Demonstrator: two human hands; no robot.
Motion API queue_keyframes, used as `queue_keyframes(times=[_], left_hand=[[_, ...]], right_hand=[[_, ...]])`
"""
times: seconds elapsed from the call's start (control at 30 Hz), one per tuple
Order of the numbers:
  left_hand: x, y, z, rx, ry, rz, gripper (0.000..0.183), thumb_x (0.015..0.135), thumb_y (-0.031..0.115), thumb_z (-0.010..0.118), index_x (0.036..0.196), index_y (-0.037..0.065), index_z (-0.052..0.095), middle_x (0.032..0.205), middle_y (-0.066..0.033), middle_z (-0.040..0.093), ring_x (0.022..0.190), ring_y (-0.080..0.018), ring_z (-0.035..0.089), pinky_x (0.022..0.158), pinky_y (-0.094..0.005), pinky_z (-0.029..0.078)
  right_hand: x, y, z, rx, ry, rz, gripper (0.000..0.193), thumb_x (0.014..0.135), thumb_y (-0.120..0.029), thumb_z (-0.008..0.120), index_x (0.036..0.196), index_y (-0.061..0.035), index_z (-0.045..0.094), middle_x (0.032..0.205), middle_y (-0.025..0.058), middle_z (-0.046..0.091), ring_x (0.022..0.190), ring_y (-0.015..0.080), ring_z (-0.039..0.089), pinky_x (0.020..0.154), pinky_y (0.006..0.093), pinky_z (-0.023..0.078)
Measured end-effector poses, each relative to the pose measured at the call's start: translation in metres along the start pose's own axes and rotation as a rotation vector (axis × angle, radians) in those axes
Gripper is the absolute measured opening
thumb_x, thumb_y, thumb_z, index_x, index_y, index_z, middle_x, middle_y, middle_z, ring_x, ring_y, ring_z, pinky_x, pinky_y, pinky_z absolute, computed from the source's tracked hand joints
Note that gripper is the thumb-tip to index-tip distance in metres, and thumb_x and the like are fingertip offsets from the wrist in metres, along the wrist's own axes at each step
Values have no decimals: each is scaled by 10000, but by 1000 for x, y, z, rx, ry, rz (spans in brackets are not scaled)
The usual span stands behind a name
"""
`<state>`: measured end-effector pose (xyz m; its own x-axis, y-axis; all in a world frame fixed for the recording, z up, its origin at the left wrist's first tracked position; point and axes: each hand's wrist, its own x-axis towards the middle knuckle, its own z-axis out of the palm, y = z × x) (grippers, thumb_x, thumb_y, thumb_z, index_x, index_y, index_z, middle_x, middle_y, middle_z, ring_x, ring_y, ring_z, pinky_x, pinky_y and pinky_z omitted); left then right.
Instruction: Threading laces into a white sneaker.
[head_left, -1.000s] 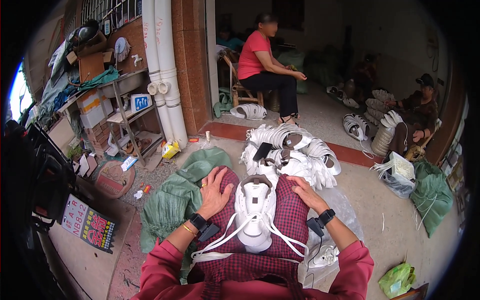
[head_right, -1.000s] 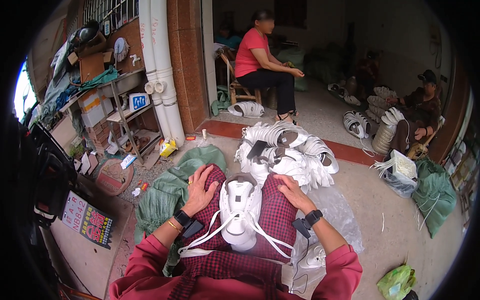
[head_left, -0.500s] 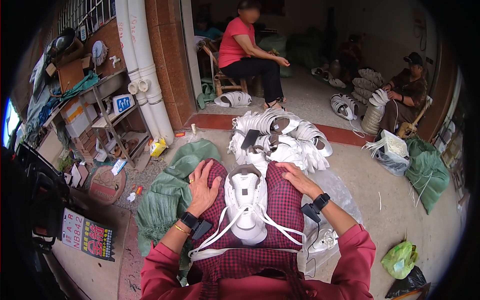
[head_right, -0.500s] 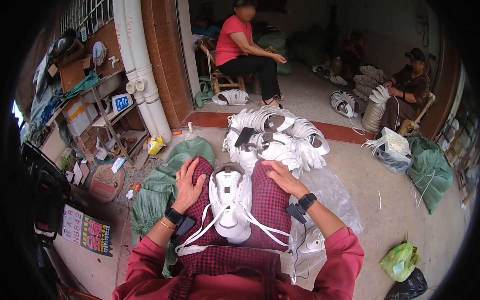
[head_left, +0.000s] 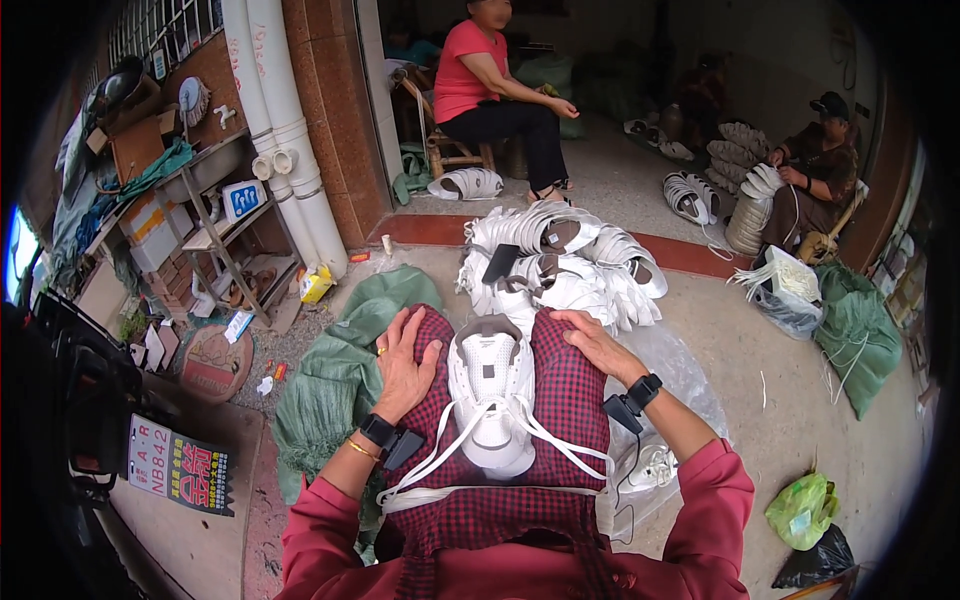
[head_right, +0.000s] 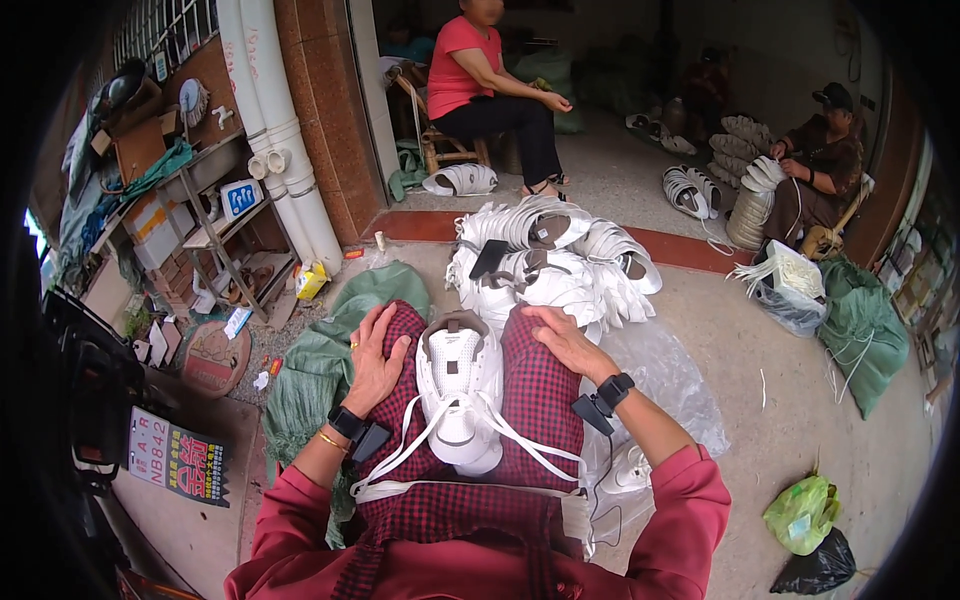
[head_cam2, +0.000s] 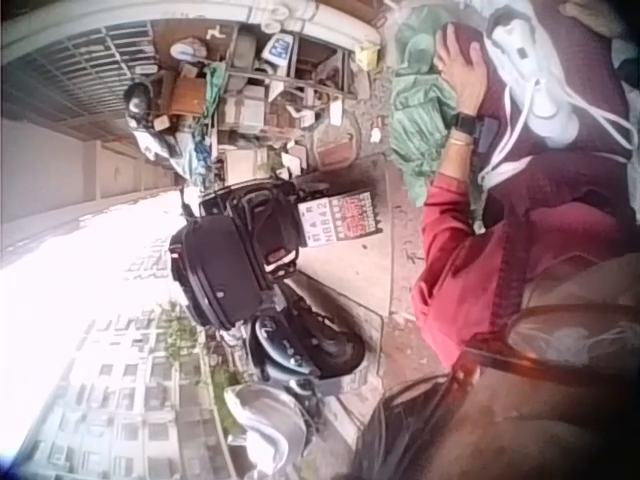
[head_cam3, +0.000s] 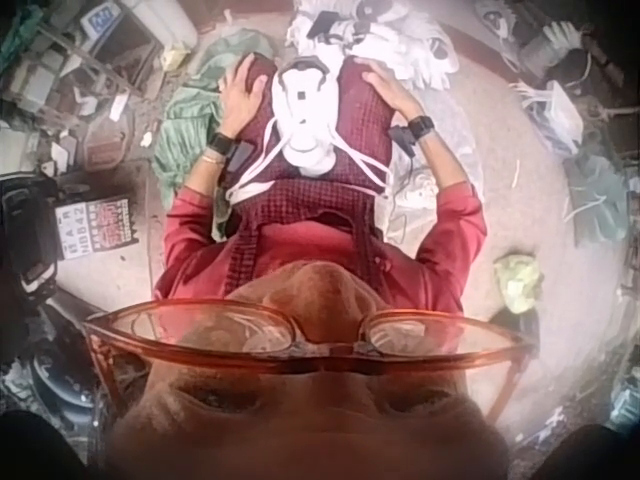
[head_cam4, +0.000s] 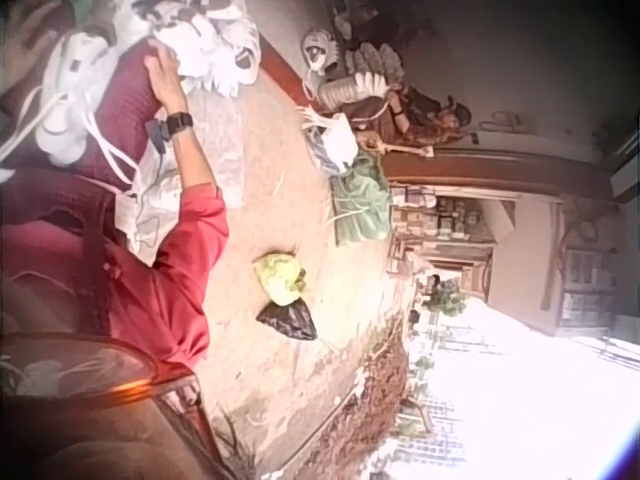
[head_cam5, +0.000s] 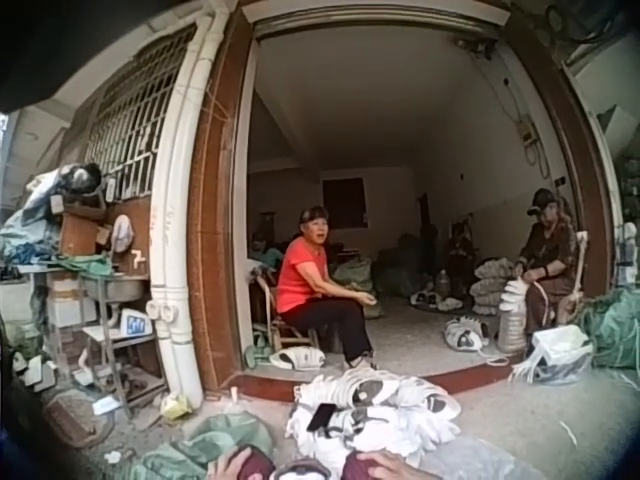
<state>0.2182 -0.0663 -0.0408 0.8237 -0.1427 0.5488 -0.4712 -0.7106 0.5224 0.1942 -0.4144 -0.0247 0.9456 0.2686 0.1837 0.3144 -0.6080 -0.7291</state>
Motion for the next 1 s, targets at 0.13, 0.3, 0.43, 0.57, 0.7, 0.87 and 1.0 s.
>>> queue_keyframes(times=[0.13,0.3,0.43,0.57,0.7,0.87,1.0], left_hand=[[-1,1,-2,5,-7,-16,580,880,304,635,1423,170,483,1467,-138,398,1251,-405,398,1046,-522,352],[-8,-10,-10,-58,-53,59,623,904,279,616,1467,103,416,1535,-187,328,1320,-416,384,1100,-486,322],[-15,2,-49,-146,-207,105,579,913,211,619,1450,76,447,1558,-212,308,1378,-406,383,1145,-450,287],[-20,-4,-61,-137,-85,59,266,897,124,660,1148,39,691,1268,-154,643,1196,-289,584,1085,-381,363],[1,21,-55,-324,-7,68,209,904,130,657,1081,34,713,1132,-130,700,1076,-266,616,1016,-374,397],[20,49,-24,-201,-143,176,231,904,212,676,1069,55,717,1078,-82,701,1048,-244,571,970,-390,354],[22,47,-12,-119,-203,163,236,890,267,694,1042,90,732,1093,-36,669,1079,-219,539,964,-402,278]], right_hand=[[0,-3,1,18,-15,0,507,915,-349,431,1377,-149,490,1391,181,475,1289,361,390,1123,437,259],[-2,-7,7,-8,33,22,497,942,-331,415,1388,-121,472,1399,188,458,1289,367,395,1130,440,268],[-21,-20,5,-148,141,-50,518,952,-279,423,1415,-48,412,1405,188,452,1275,395,418,1121,445,296],[-24,-43,-8,-282,160,-178,446,912,-180,471,1336,-48,515,1360,183,504,1244,374,447,1076,437,347],[-16,-72,-5,-265,193,-99,258,863,-36,530,1070,-28,684,1091,139,671,1077,255,568,920,365,460],[5,-79,17,113,157,-85,223,892,-98,644,1102,-30,675,776,49,662,646,101,574,611,281,482],[13,-90,20,17,33,-90,249,859,-119,699,1091,-34,670,741,29,627,637,101,569,595,284,474]])
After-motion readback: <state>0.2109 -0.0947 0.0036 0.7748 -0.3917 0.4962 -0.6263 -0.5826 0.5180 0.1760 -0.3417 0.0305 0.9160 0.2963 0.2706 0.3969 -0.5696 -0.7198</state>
